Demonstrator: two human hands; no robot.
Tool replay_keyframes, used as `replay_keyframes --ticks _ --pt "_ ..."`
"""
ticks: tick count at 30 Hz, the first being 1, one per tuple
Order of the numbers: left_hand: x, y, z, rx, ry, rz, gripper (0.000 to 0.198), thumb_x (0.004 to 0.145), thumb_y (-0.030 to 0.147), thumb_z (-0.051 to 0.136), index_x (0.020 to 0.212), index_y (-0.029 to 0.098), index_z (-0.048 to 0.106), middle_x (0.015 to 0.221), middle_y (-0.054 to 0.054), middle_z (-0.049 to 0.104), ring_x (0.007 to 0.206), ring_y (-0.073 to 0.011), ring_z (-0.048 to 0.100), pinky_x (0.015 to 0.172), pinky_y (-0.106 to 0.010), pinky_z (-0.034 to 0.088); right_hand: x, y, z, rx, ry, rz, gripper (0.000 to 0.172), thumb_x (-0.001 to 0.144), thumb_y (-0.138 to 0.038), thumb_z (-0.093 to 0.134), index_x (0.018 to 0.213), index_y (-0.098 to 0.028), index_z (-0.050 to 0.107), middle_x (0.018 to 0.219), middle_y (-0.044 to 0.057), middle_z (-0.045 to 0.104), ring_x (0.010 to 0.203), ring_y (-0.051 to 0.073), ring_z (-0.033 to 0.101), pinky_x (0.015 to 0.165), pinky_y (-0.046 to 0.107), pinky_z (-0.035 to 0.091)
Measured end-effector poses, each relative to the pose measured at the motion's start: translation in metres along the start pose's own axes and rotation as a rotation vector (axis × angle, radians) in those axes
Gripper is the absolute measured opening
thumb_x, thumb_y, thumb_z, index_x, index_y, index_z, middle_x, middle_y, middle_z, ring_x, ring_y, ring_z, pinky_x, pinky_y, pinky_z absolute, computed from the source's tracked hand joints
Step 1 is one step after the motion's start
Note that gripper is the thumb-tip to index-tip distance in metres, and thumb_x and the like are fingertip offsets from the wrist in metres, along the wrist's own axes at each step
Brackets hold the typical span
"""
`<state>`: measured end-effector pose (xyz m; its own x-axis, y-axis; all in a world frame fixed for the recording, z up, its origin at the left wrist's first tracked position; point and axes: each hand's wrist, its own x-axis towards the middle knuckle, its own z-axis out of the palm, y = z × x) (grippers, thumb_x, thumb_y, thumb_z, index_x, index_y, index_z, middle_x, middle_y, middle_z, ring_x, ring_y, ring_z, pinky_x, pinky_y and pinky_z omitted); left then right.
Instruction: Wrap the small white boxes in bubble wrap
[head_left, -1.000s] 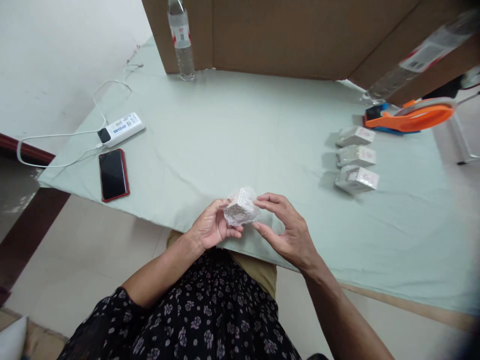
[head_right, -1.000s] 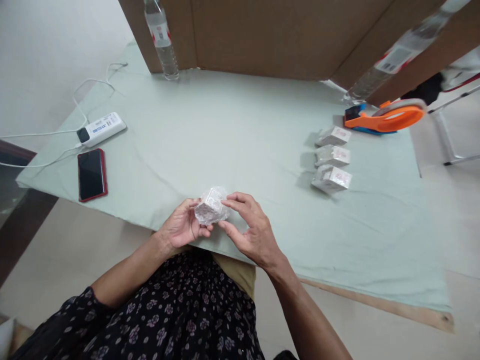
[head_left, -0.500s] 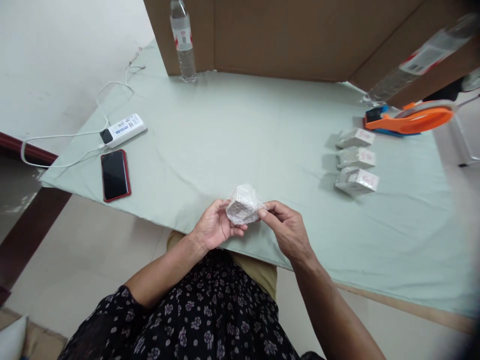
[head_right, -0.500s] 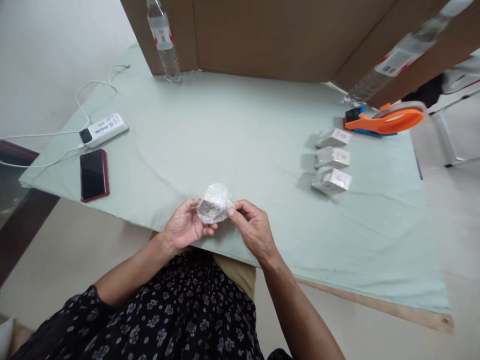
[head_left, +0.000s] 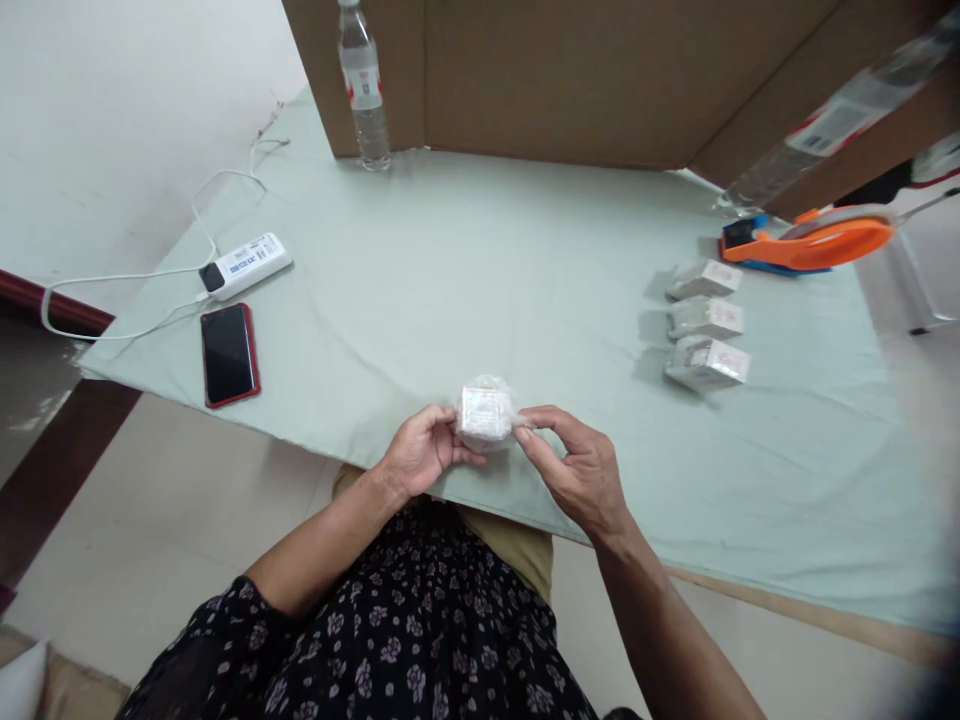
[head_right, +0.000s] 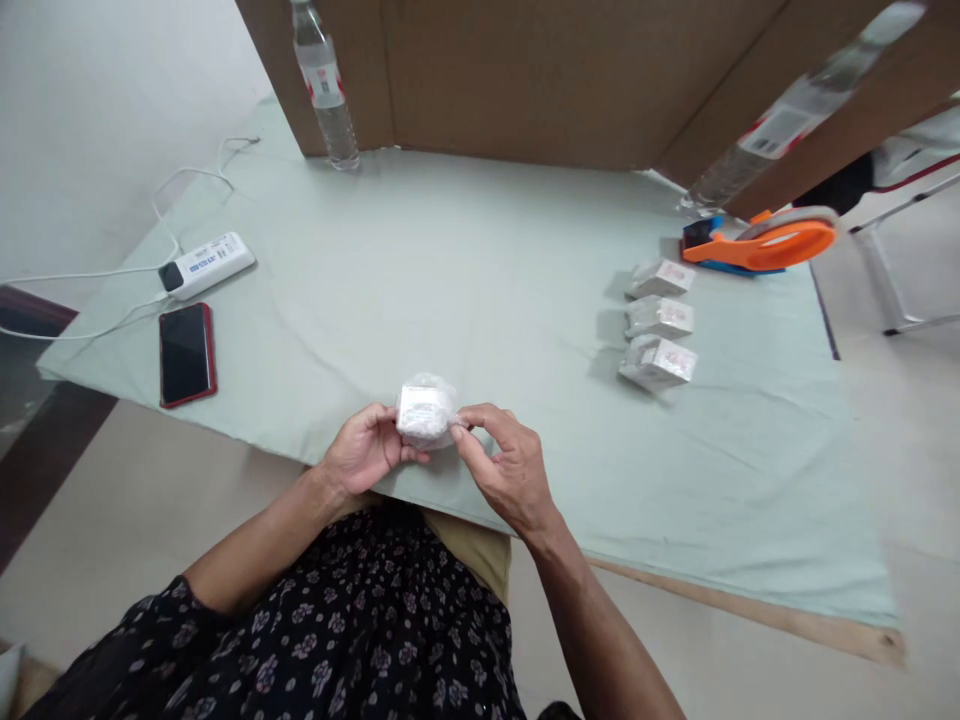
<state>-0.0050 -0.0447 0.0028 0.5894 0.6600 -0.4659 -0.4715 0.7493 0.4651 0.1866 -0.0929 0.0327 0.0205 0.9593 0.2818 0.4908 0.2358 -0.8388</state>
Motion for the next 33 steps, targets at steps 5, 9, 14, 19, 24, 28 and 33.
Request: replay_keyframes --ticks 5,9,14,19,24,28,33 --pt "-0.005 0.004 0.0 0.036 -0.095 0.056 0.038 0.078 0.037 0.063 0.102 0.009 0.07 0.095 -0.015 0.075 0.085 -0.027 0.07 0.072 -0.039 0.06 0.0 -0.002 -0.003 -0.106 0.009 -0.209 0.011 0.088 -0.014 0.063 0.092 -0.024 0.067 0.088 0.0 0.074 0.083 0.017 0.07 0.078 0.033 0.053" --pt "-0.008 0.004 0.007 0.126 -0.084 0.092 0.044 0.075 0.041 0.074 0.108 0.012 0.071 0.1 -0.012 0.074 0.087 -0.0245 0.069 0.073 -0.037 0.059 -0.002 -0.004 -0.002 -0.126 0.028 -0.213 0.011 0.088 -0.014 0.064 0.093 -0.024 0.066 0.088 0.001 0.074 0.082 0.018 0.07 0.078 0.033 0.054" --pt "-0.008 0.0 0.009 0.199 -0.068 0.101 0.052 0.072 0.043 0.079 0.111 0.01 0.07 0.106 -0.015 0.073 0.091 -0.0265 0.069 0.072 -0.036 0.059 -0.004 -0.004 0.0 -0.069 0.054 -0.088 0.007 0.089 -0.017 0.063 0.089 -0.023 0.066 0.088 0.001 0.074 0.081 0.017 0.069 0.077 0.032 0.054" --pt "-0.008 -0.004 0.009 0.207 -0.029 0.136 0.058 0.069 0.044 0.084 0.113 0.011 0.066 0.11 -0.016 0.071 0.095 -0.0278 0.068 0.072 -0.035 0.06 -0.004 -0.003 -0.002 -0.003 0.051 0.032 0.005 0.09 -0.02 0.063 0.091 -0.023 0.067 0.089 0.001 0.073 0.083 0.017 0.069 0.078 0.031 0.056" --pt "-0.012 -0.004 0.013 0.21 0.094 0.173 0.072 0.064 0.043 0.089 0.124 0.018 0.057 0.121 -0.013 0.065 0.096 -0.024 0.067 0.068 -0.031 0.06 -0.004 -0.004 -0.006 -0.048 0.057 -0.059 0.021 0.09 -0.019 0.062 0.111 -0.024 0.066 0.11 0.006 0.07 0.102 0.021 0.067 0.092 0.039 0.053" --pt "-0.013 -0.005 0.016 0.177 0.12 0.183 0.08 0.063 0.041 0.09 0.13 0.024 0.05 0.123 -0.009 0.062 0.093 -0.0198 0.065 0.066 -0.03 0.061 -0.003 -0.005 -0.001 -0.139 0.043 -0.188 0.023 0.089 -0.019 0.064 0.111 -0.025 0.065 0.122 0.009 0.066 0.114 0.025 0.064 0.096 0.044 0.05" --pt "-0.013 -0.01 0.015 0.175 0.123 0.192 0.064 0.066 0.047 0.088 0.113 0.019 0.055 0.108 -0.007 0.064 0.086 -0.0185 0.065 0.064 -0.031 0.063 -0.002 -0.004 0.004 -0.249 -0.004 -0.254 0.028 0.088 -0.022 0.067 0.115 -0.025 0.065 0.119 0.008 0.069 0.108 0.024 0.066 0.092 0.043 0.052"
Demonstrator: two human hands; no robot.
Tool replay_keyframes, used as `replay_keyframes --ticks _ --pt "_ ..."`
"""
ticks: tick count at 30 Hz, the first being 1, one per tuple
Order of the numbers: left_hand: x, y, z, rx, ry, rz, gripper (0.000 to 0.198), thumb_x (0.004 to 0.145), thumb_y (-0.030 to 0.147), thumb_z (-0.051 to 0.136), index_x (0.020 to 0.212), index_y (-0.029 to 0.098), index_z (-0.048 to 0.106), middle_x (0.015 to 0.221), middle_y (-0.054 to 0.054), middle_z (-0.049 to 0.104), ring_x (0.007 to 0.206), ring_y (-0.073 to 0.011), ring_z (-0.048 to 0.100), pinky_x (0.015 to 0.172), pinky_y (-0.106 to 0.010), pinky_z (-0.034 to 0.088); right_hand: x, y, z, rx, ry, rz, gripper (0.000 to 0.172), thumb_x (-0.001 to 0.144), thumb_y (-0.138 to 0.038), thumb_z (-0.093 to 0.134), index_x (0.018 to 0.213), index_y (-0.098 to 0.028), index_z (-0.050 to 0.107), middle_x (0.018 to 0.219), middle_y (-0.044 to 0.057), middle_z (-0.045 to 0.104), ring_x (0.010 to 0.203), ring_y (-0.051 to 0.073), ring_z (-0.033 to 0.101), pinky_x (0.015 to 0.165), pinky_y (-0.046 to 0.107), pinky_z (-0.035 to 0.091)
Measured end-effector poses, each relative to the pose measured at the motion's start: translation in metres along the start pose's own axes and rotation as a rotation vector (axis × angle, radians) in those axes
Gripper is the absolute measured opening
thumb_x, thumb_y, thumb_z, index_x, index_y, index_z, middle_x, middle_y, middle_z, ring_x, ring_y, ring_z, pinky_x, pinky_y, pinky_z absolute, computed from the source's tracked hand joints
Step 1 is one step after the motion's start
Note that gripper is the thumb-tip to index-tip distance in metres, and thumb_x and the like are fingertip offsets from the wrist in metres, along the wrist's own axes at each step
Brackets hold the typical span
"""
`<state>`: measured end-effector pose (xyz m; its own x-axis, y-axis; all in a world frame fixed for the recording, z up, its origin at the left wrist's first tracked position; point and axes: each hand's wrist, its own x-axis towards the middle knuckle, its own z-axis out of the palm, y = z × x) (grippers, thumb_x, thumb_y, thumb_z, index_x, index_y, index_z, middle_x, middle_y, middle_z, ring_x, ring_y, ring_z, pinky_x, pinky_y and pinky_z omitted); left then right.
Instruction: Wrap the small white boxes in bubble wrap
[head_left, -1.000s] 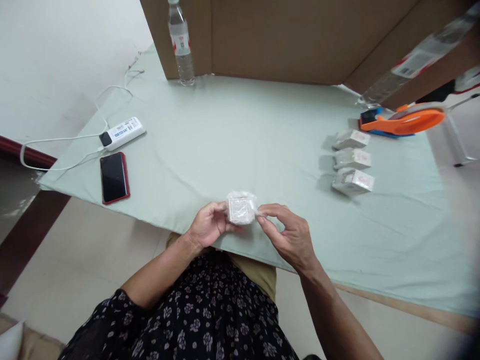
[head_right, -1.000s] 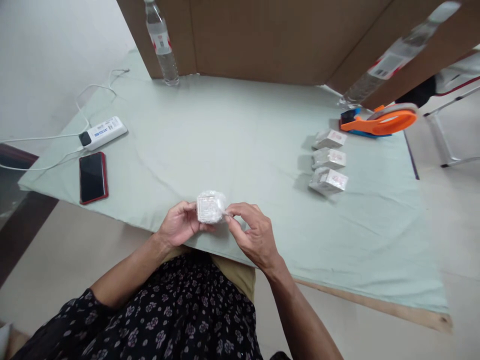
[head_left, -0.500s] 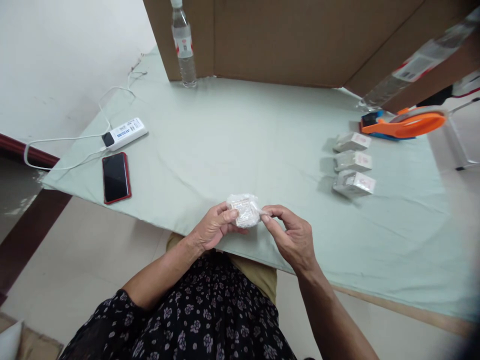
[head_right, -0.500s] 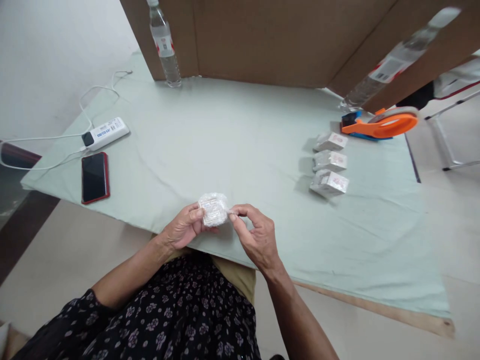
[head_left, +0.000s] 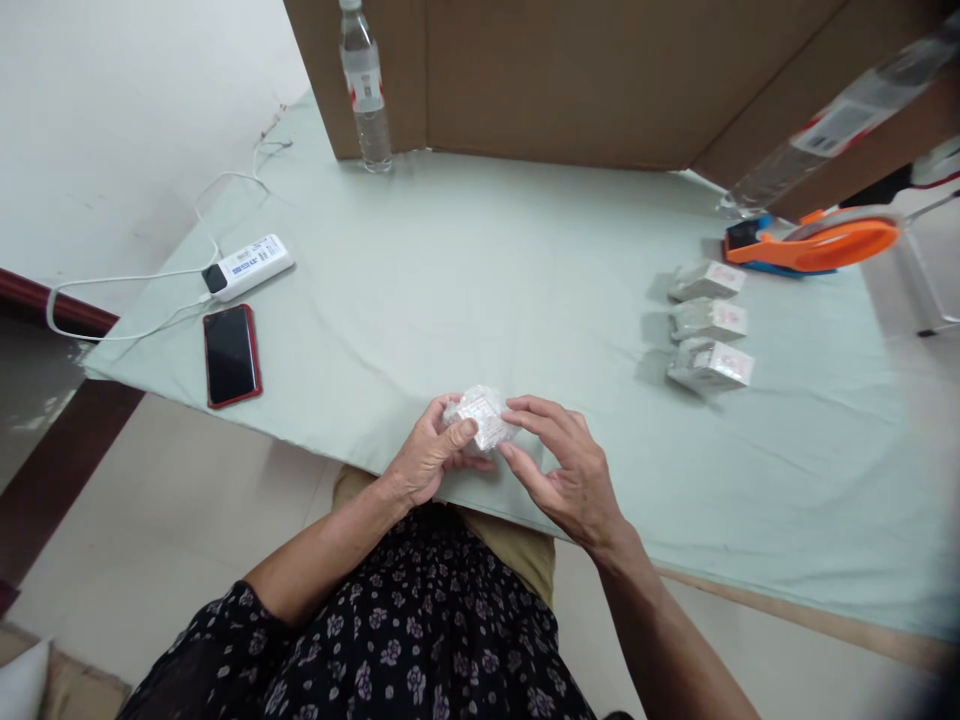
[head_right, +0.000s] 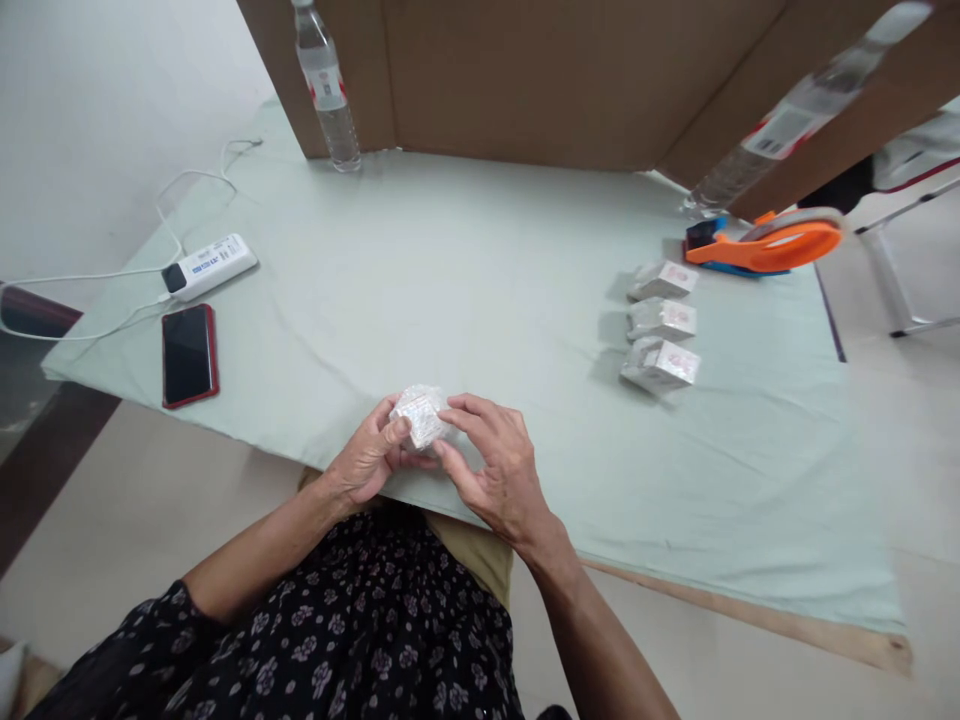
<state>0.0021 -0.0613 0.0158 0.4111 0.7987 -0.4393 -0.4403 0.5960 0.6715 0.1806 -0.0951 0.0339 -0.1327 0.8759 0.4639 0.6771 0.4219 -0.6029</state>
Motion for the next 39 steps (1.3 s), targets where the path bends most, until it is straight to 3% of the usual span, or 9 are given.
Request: replay_keyframes --ticks 3,5,9,15,24,29,33,39 --pt "0.0 -0.001 -0.001 -0.055 -0.007 -0.016 0.058 0.075 0.06 0.075 0.111 0.018 0.057 0.107 -0.008 0.065 0.086 -0.0204 0.067 0.064 -0.033 0.063 0.0 0.001 0.0 -0.01 -0.01 -0.006 0.029 0.087 -0.026 0.07 0.116 -0.025 0.066 0.118 0.008 0.07 0.107 0.025 0.067 0.091 0.043 0.052" --pt "0.0 -0.001 -0.002 -0.072 -0.009 -0.027 0.053 0.079 0.057 0.072 0.11 0.018 0.056 0.106 -0.008 0.065 0.084 -0.0203 0.068 0.063 -0.034 0.063 -0.001 0.002 0.0 -0.007 -0.008 -0.01 0.029 0.087 -0.025 0.069 0.115 -0.025 0.066 0.117 0.008 0.07 0.107 0.025 0.067 0.091 0.043 0.053" --pt "-0.001 0.001 -0.001 -0.044 0.01 -0.029 0.052 0.073 0.046 0.08 0.108 0.019 0.053 0.099 -0.005 0.067 0.079 -0.0181 0.067 0.06 -0.033 0.063 -0.001 0.004 0.0 0.001 -0.003 -0.024 0.024 0.088 -0.022 0.067 0.112 -0.023 0.068 0.116 0.008 0.071 0.106 0.023 0.067 0.09 0.04 0.052" --pt "0.0 0.001 0.002 0.017 0.06 -0.061 0.057 0.067 0.051 0.083 0.102 0.018 0.051 0.088 -0.003 0.066 0.071 -0.0171 0.066 0.053 -0.031 0.061 0.011 0.009 -0.015 -0.148 -0.037 -0.145 0.012 0.092 -0.02 0.064 0.102 -0.025 0.069 0.107 0.006 0.073 0.094 0.02 0.068 0.086 0.038 0.048" --pt "-0.002 -0.002 0.005 0.128 0.117 -0.076 0.064 0.059 0.053 0.087 0.097 0.019 0.048 0.073 0.003 0.062 0.061 -0.0139 0.062 0.045 -0.027 0.058 0.033 0.005 -0.025 -0.414 -0.306 -0.345 0.023 0.095 -0.01 0.051 0.096 -0.025 0.069 0.1 0.004 0.073 0.076 0.016 0.058 0.08 0.038 0.038" --pt "-0.001 -0.002 0.006 0.176 0.108 -0.08 0.062 0.061 0.058 0.084 0.094 0.018 0.048 0.068 0.003 0.06 0.058 -0.0141 0.061 0.045 -0.027 0.057 0.033 0.013 -0.02 -0.437 -0.273 -0.435 0.023 0.096 -0.012 0.049 0.096 -0.024 0.069 0.09 0.002 0.074 0.07 0.015 0.056 0.075 0.035 0.039" --pt "0.001 -0.001 0.006 0.188 0.089 -0.101 0.061 0.064 0.061 0.081 0.092 0.017 0.05 0.065 0.003 0.06 0.056 -0.0147 0.062 0.046 -0.028 0.058 0.029 0.021 -0.016 -0.368 -0.189 -0.403 0.017 0.095 -0.016 0.054 0.093 -0.023 0.069 0.089 0.002 0.075 0.071 0.015 0.059 0.074 0.034 0.041" --pt "0.003 0.0 0.004 0.209 0.085 -0.128 0.059 0.067 0.061 0.08 0.093 0.015 0.052 0.075 -0.004 0.068 0.061 -0.0168 0.067 0.045 -0.026 0.057 0.024 0.028 -0.015 -0.182 -0.183 -0.249 0.018 0.096 -0.02 0.055 0.097 -0.026 0.073 0.096 0.003 0.076 0.082 0.017 0.066 0.076 0.035 0.045"
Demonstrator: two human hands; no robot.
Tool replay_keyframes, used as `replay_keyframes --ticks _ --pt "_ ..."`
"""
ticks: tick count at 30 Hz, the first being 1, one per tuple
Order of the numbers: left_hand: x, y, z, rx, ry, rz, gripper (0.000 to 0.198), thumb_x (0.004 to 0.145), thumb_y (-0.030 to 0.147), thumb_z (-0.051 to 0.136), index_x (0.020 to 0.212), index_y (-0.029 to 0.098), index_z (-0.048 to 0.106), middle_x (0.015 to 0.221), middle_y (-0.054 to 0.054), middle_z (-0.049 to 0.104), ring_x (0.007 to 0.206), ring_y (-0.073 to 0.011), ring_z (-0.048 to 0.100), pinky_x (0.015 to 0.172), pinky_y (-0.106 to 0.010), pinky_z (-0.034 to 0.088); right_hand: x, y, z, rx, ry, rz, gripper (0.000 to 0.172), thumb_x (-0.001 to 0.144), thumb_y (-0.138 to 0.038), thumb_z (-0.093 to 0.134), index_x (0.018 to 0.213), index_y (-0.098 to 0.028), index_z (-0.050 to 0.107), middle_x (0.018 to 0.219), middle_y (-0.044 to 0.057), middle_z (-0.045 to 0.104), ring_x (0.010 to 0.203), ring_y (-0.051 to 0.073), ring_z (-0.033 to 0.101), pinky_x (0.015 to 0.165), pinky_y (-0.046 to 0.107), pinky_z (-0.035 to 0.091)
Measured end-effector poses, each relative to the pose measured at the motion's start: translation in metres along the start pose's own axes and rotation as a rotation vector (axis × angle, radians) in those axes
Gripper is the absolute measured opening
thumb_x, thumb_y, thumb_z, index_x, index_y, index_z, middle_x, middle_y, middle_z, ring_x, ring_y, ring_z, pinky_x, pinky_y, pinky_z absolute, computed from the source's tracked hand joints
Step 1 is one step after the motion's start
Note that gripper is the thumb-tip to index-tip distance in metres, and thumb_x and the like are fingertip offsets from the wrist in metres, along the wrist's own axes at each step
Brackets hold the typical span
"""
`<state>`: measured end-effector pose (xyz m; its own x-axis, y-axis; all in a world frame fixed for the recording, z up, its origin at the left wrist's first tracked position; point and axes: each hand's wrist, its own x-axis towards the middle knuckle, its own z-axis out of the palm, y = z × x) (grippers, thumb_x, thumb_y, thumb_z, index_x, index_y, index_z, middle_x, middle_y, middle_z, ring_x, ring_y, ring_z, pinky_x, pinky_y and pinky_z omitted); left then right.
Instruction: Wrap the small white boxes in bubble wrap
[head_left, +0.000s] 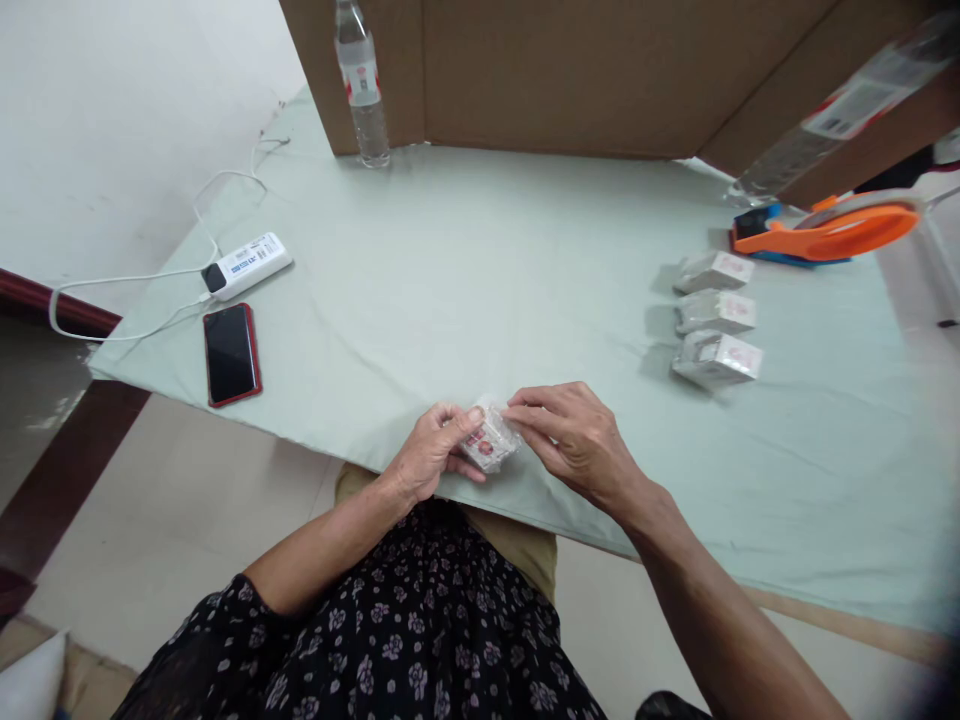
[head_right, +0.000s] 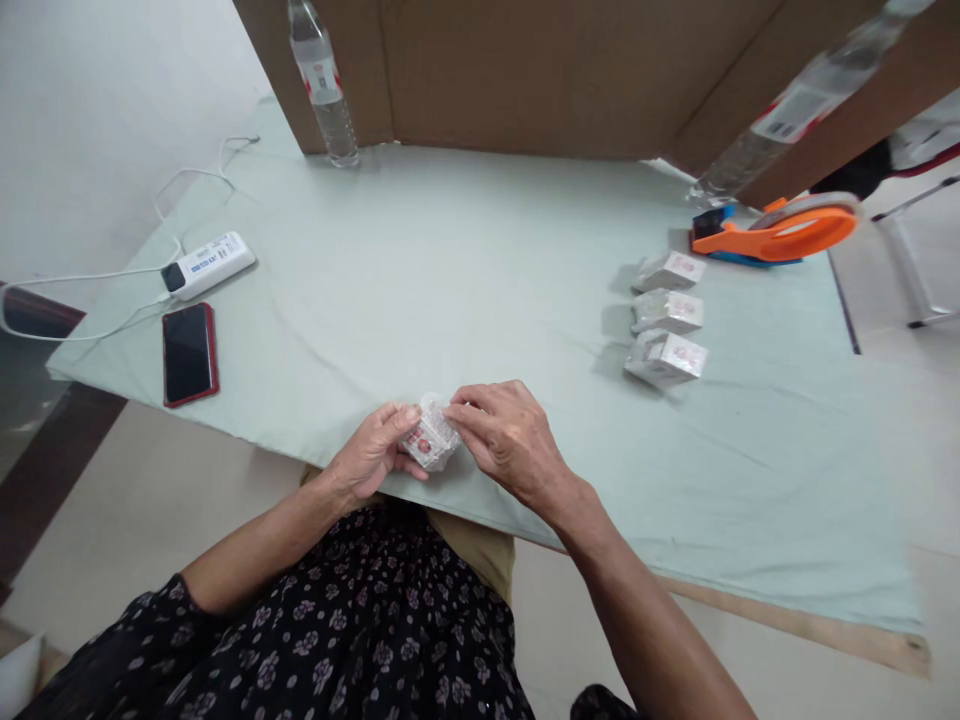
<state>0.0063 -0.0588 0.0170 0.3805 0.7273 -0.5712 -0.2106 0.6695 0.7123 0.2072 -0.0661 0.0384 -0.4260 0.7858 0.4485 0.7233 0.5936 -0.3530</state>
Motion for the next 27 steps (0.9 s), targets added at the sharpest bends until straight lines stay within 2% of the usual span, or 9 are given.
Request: replay_keyframes --ticks 8,14,19,27 --pt "0.004 0.0 0.001 0.039 0.001 -0.003 0.058 0.067 0.061 0.081 0.088 0.016 0.051 0.075 -0.004 0.069 0.059 -0.0158 0.067 0.045 -0.025 0.056 -0.012 -0.006 -0.006 0.093 0.01 0.053 0.024 0.094 -0.017 0.057 0.107 -0.028 0.073 0.101 0.003 0.077 0.085 0.018 0.07 0.079 0.037 0.05" --pt "0.004 0.0 0.005 0.086 0.017 -0.001 0.062 0.063 0.064 0.083 0.084 0.018 0.047 0.072 -0.004 0.069 0.056 -0.0154 0.067 0.044 -0.024 0.055 -0.013 -0.002 -0.011 0.088 -0.075 -0.024 0.026 0.096 -0.016 0.053 0.113 -0.025 0.07 0.1 0.004 0.078 0.086 0.018 0.072 0.077 0.034 0.051" --pt "0.003 0.001 0.01 0.118 0.031 0.017 0.061 0.065 0.066 0.079 0.087 0.017 0.051 0.07 -0.003 0.068 0.053 -0.0143 0.065 0.042 -0.023 0.053 -0.012 0.001 -0.009 0.035 -0.06 -0.03 0.022 0.095 -0.016 0.054 0.104 -0.025 0.072 0.092 0.002 0.078 0.078 0.016 0.07 0.073 0.034 0.048" --pt "0.004 0.0 0.011 0.205 0.014 0.041 0.059 0.071 0.07 0.072 0.087 0.016 0.054 0.071 -0.004 0.068 0.054 -0.0141 0.065 0.045 -0.024 0.055 -0.017 0.006 0.005 0.047 0.016 0.033 0.019 0.095 -0.019 0.054 0.091 -0.024 0.072 0.086 0.001 0.078 0.076 0.017 0.072 0.073 0.033 0.05"
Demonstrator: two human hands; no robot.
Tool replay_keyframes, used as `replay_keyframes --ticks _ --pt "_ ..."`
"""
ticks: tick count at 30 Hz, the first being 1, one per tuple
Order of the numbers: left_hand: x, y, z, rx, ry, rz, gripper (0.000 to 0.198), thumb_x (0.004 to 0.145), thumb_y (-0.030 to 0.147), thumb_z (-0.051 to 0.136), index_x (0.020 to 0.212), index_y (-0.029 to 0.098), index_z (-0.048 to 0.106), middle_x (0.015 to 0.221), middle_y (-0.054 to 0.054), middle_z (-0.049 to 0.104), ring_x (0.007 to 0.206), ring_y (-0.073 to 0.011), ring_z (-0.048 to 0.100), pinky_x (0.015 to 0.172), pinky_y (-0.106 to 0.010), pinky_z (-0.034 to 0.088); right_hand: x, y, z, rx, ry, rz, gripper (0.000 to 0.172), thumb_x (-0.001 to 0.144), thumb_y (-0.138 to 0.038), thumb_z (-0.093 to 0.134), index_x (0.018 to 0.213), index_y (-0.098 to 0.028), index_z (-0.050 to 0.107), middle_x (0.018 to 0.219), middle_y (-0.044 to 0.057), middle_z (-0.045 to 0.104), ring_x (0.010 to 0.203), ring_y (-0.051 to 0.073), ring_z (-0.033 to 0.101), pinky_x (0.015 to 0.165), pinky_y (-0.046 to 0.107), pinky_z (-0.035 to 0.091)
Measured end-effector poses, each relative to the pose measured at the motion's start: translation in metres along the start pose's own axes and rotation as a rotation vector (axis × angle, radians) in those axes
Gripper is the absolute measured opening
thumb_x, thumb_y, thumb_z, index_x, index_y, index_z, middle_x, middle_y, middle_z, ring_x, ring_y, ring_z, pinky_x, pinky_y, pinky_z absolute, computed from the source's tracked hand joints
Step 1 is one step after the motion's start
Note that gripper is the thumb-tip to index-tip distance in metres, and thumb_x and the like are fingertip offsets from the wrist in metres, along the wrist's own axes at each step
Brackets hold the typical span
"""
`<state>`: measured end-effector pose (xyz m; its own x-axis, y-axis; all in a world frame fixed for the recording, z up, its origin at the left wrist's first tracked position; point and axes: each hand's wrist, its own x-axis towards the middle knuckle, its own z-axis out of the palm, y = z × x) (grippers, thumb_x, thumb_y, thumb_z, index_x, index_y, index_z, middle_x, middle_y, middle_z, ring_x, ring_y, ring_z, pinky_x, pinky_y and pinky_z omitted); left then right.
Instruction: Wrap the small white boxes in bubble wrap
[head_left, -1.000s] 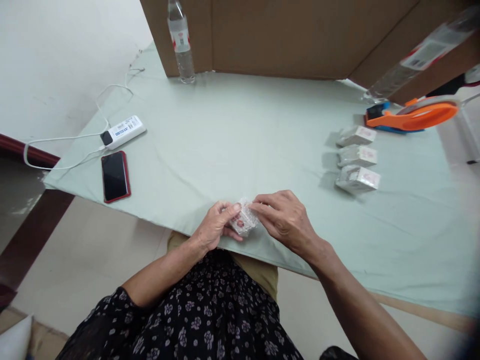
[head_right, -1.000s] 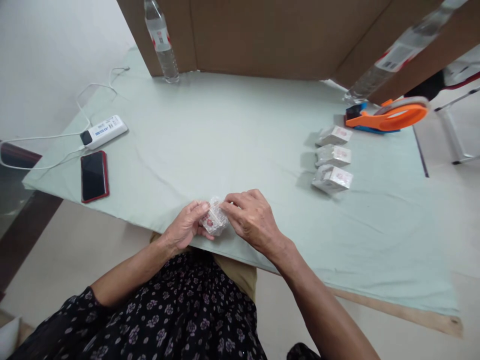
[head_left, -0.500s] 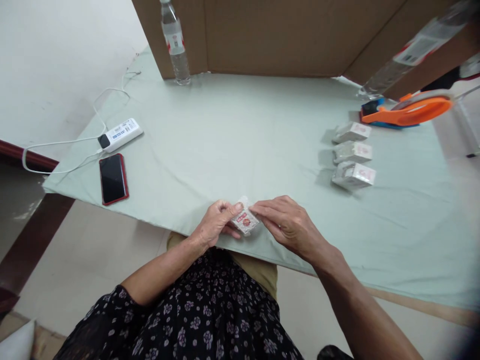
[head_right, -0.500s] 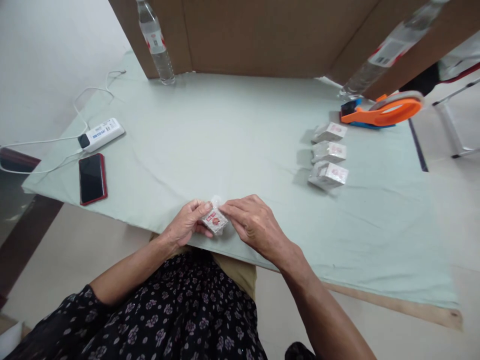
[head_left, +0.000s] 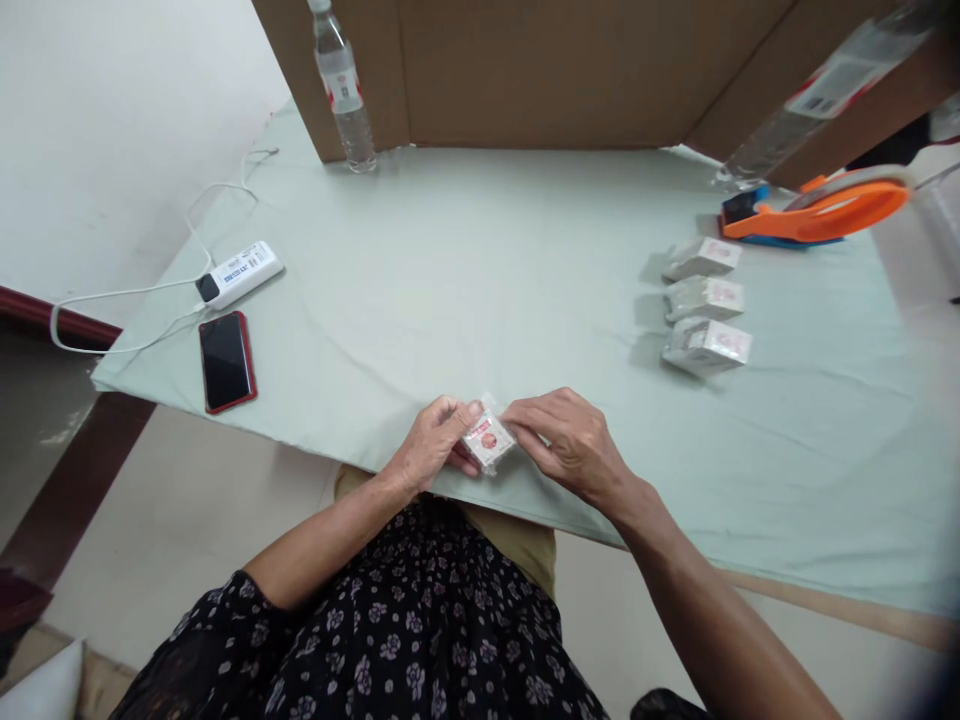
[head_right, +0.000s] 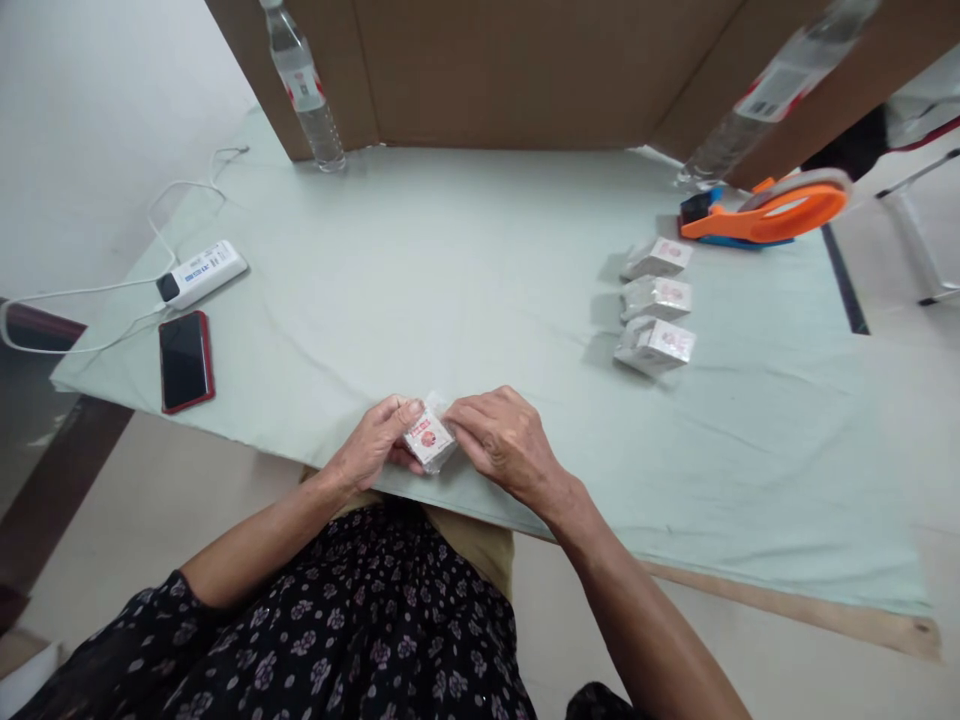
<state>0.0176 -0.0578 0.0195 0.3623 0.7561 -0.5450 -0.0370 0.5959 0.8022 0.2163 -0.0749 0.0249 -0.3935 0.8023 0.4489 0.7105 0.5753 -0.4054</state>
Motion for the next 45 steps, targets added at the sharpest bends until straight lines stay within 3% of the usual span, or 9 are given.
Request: replay_keyframes --ticks 4,8,16,21,25,30,36,45 --pt "0.0 0.002 -0.003 0.023 -0.013 -0.003 0.061 0.068 0.07 0.075 0.087 0.016 0.053 0.073 -0.006 0.07 0.056 -0.0148 0.066 0.046 -0.025 0.056 -0.004 0.004 0.003 0.018 0.022 0.008 0.019 0.095 -0.019 0.054 0.09 -0.023 0.071 0.085 0.001 0.078 0.074 0.017 0.072 0.07 0.034 0.051" --pt "0.003 0.004 -0.008 0.053 0.006 0.026 0.059 0.068 0.067 0.076 0.086 0.016 0.052 0.073 -0.005 0.07 0.054 -0.0141 0.066 0.047 -0.025 0.055 -0.006 0.005 0.002 0.086 0.0 0.015 0.018 0.096 -0.021 0.055 0.1 -0.025 0.073 0.094 0.001 0.079 0.083 0.018 0.075 0.074 0.034 0.054" --pt "0.003 0.01 -0.011 0.147 0.006 0.062 0.052 0.075 0.065 0.07 0.084 0.017 0.054 0.071 -0.003 0.068 0.057 -0.0146 0.066 0.049 -0.025 0.055 -0.002 0.003 0.005 -0.022 0.056 -0.098 0.018 0.095 -0.015 0.057 0.101 -0.021 0.072 0.097 0.004 0.08 0.081 0.018 0.075 0.07 0.032 0.05" --pt "-0.002 0.011 -0.02 0.276 -0.054 0.083 0.044 0.079 0.048 0.073 0.106 0.016 0.06 0.095 -0.009 0.071 0.078 -0.0192 0.071 0.058 -0.027 0.059 0.001 0.008 0.014 -0.01 0.029 -0.065 0.018 0.097 -0.017 0.053 0.096 -0.02 0.071 0.093 0.004 0.079 0.081 0.017 0.074 0.069 0.03 0.049" --pt "-0.003 0.004 -0.025 0.451 0.007 0.18 0.045 0.079 0.033 0.073 0.12 0.018 0.062 0.111 -0.01 0.069 0.088 -0.0198 0.07 0.064 -0.027 0.059 0.001 0.011 0.02 0.01 0.032 -0.027 0.018 0.096 -0.018 0.053 0.097 -0.02 0.07 0.093 0.004 0.079 0.08 0.017 0.073 0.071 0.031 0.05" --pt "0.0 -0.001 -0.026 0.463 0.035 0.224 0.037 0.082 0.036 0.069 0.114 0.017 0.064 0.104 -0.008 0.07 0.075 -0.0154 0.068 0.063 -0.027 0.058 -0.002 0.004 0.015 0.026 0.138 0.026 0.011 0.094 -0.017 0.06 0.098 -0.019 0.07 0.094 0.005 0.078 0.083 0.018 0.072 0.074 0.032 0.048" --pt "-0.001 0.0 -0.018 0.476 0.099 0.243 0.034 0.079 0.038 0.071 0.104 0.016 0.063 0.095 -0.005 0.069 0.074 -0.0138 0.065 0.063 -0.025 0.054 0.001 -0.015 0.007 -0.172 0.1 -0.034 0.007 0.093 -0.018 0.062 0.096 -0.018 0.068 0.091 0.004 0.077 0.076 0.018 0.067 0.074 0.035 0.042" --pt "-0.004 0.001 -0.007 0.534 0.16 0.274 0.029 0.075 0.037 0.071 0.092 0.017 0.059 0.078 0.0 0.063 0.067 -0.0122 0.058 0.061 -0.024 0.048 0.0 -0.012 0.021 -0.273 0.155 -0.01 0.009 0.093 -0.014 0.057 0.087 -0.018 0.063 0.081 0.004 0.074 0.07 0.018 0.062 0.071 0.036 0.038"
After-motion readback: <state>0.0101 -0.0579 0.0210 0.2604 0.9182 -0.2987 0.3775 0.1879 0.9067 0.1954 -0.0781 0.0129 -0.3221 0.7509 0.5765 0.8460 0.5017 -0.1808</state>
